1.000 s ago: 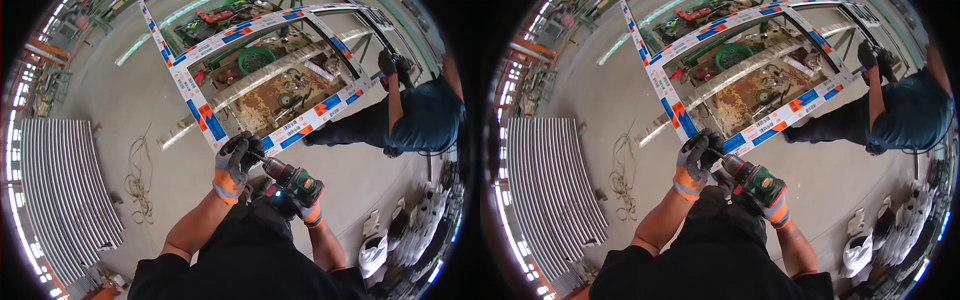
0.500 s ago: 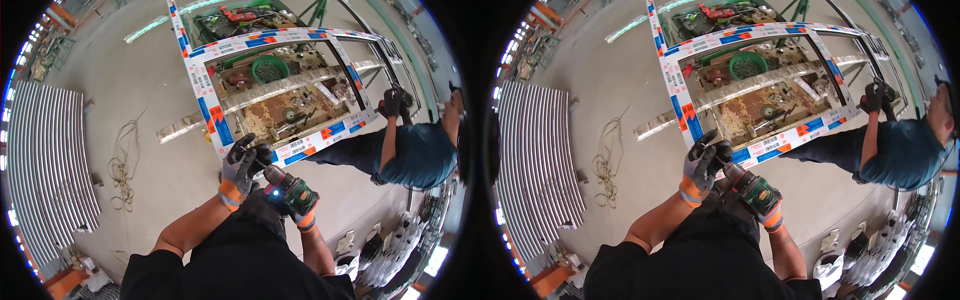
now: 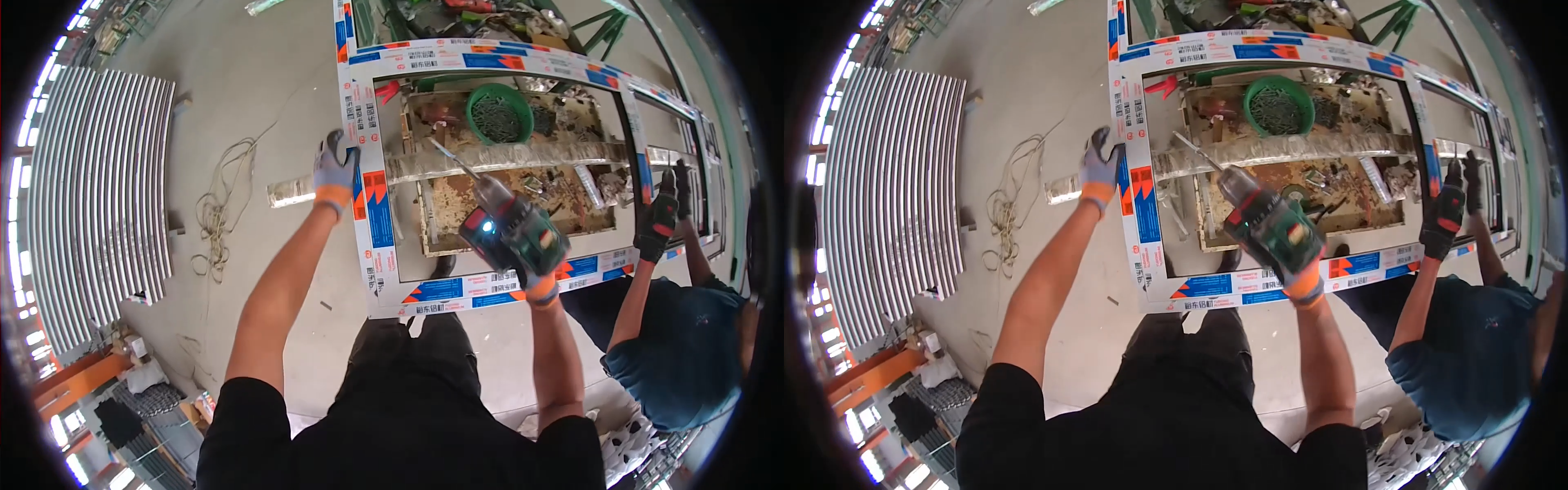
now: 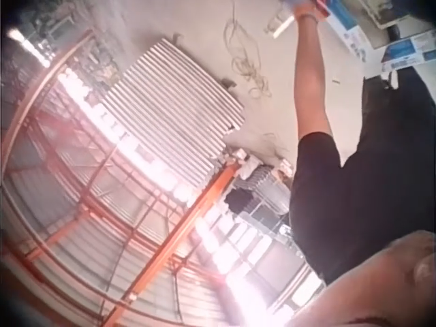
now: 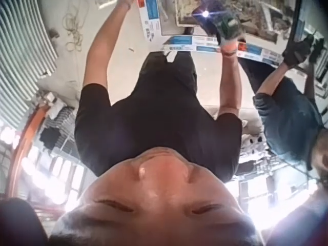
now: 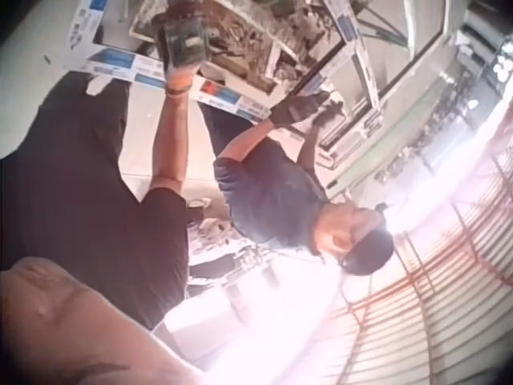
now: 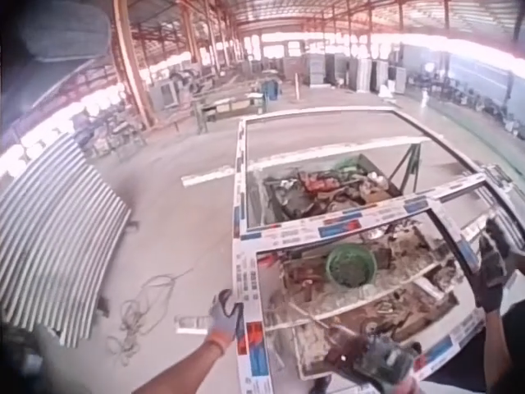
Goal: Assembling and securing components of large metal window frames using manual tools and power drills.
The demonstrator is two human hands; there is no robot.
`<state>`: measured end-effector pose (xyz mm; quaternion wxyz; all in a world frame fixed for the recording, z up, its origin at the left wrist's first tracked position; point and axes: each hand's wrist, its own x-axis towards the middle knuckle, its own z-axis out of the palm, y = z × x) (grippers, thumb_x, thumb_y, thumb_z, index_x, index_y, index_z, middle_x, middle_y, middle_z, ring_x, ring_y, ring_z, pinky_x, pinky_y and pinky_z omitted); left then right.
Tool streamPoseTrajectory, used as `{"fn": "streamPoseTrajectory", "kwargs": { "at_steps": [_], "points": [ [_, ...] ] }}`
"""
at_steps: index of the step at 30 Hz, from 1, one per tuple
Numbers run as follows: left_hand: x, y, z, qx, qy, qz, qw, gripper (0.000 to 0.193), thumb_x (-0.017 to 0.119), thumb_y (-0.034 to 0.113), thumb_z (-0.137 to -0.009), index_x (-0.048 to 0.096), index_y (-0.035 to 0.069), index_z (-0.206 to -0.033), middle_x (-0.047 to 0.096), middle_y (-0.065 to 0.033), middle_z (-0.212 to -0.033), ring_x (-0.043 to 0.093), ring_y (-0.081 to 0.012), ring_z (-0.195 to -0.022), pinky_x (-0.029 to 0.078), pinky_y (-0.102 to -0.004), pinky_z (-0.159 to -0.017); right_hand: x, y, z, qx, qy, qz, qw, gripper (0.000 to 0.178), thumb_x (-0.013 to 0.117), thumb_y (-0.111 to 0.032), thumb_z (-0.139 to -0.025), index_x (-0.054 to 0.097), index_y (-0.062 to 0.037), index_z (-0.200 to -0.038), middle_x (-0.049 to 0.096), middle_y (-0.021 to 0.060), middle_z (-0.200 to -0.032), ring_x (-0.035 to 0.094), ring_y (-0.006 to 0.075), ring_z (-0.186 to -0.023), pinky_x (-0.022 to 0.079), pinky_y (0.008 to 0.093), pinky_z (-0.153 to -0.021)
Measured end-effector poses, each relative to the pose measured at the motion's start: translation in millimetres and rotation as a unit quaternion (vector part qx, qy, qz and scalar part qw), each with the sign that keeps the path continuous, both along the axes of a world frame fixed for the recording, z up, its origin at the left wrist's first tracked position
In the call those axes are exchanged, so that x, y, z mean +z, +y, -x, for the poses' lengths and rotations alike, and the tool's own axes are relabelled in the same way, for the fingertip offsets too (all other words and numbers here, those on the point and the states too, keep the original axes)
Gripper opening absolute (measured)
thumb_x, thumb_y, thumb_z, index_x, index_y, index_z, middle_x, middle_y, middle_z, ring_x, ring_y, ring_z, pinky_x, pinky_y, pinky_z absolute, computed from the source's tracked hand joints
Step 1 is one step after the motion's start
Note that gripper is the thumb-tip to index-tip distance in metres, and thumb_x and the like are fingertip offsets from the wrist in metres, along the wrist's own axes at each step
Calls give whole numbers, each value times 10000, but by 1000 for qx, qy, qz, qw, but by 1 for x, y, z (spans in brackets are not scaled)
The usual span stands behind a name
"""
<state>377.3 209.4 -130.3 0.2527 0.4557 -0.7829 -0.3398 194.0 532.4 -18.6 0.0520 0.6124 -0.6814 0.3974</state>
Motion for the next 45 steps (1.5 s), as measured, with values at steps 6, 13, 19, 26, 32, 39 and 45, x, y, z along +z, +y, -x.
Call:
{"fn": "streamPoseTrajectory", "kwargs": {
  "at_steps": [6, 13, 19, 26, 32, 39, 45],
  "points": [
    [-34, -33, 72, -107, -179, 222, 953, 932, 785, 401, -714, 333, 125, -1481, 275, -216, -1527, 336, -436, -1336, 326, -483, -1098, -100, -31, 48, 66, -319, -107, 940, 336, 787, -87, -736, 675, -112, -1052, 673, 88, -999, 661, 299, -872, 530, 375, -783],
    [-39, -42, 68, -155, -151, 168, 962, 872, 793, 278, -659, 427, 186, -1445, 270, -240, -1511, 346, -442, -1315, 330, -492, -1097, -182, -47, 63, 140, -332, -137, 923, 586, 849, -86, -716, 572, -45, -1231, 651, 44, -1098, 629, 183, -950, 512, 336, -856],
    [-46, -44, 71, -176, -148, 178, 957, 878, 803, 247, -645, 432, 167, -1437, 308, -223, -1474, 368, -426, -1303, 364, -485, -1070, -202, -61, 58, 91, -692, -312, 645, 599, 854, -77, -712, 567, -42, -1237, 646, 38, -1090, 602, 155, -926, 501, 313, -841],
    [-44, -45, 72, -193, -133, 190, 953, 850, 799, 216, -640, 448, 106, -1406, 383, -243, -1427, 387, -440, -1296, 352, -506, -1071, -209, -81, 55, 110, -828, -270, 479, 547, 810, -37, -756, 557, -36, -1240, 655, 22, -1000, 603, 99, -762, 518, 265, -679],
    [-38, -40, 74, -200, -142, 186, 951, 799, 782, 112, -699, 438, 96, -1421, 371, -186, -1453, 369, -357, -1347, 328, -429, -1109, -222, -98, 60, 241, -428, -126, 862, 692, 853, -72, -708, 550, -84, -1330, 656, 70, -1180, 633, 204, -1013, 495, 354, -905],
    [-48, -49, 71, -210, -120, 192, 951, 856, 798, 187, -644, 441, 84, -1415, 352, -243, -1457, 376, -425, -1321, 332, -486, -1090, -240, -85, 49, 219, -573, -178, 770, 532, 812, -108, -771, 596, -83, -1256, 634, 71, -1203, 617, 236, -1078, 483, 334, -951],
    [-47, -50, 72, -227, -120, 217, 942, 833, 792, 180, -656, 438, 57, -1400, 371, -261, -1418, 383, -446, -1282, 351, -499, -1052, -241, -94, 62, 275, -273, -108, 916, 493, 802, -138, -752, 643, -109, -1217, 648, 100, -1191, 633, 292, -1052, 502, 389, -922]
  ]
}}
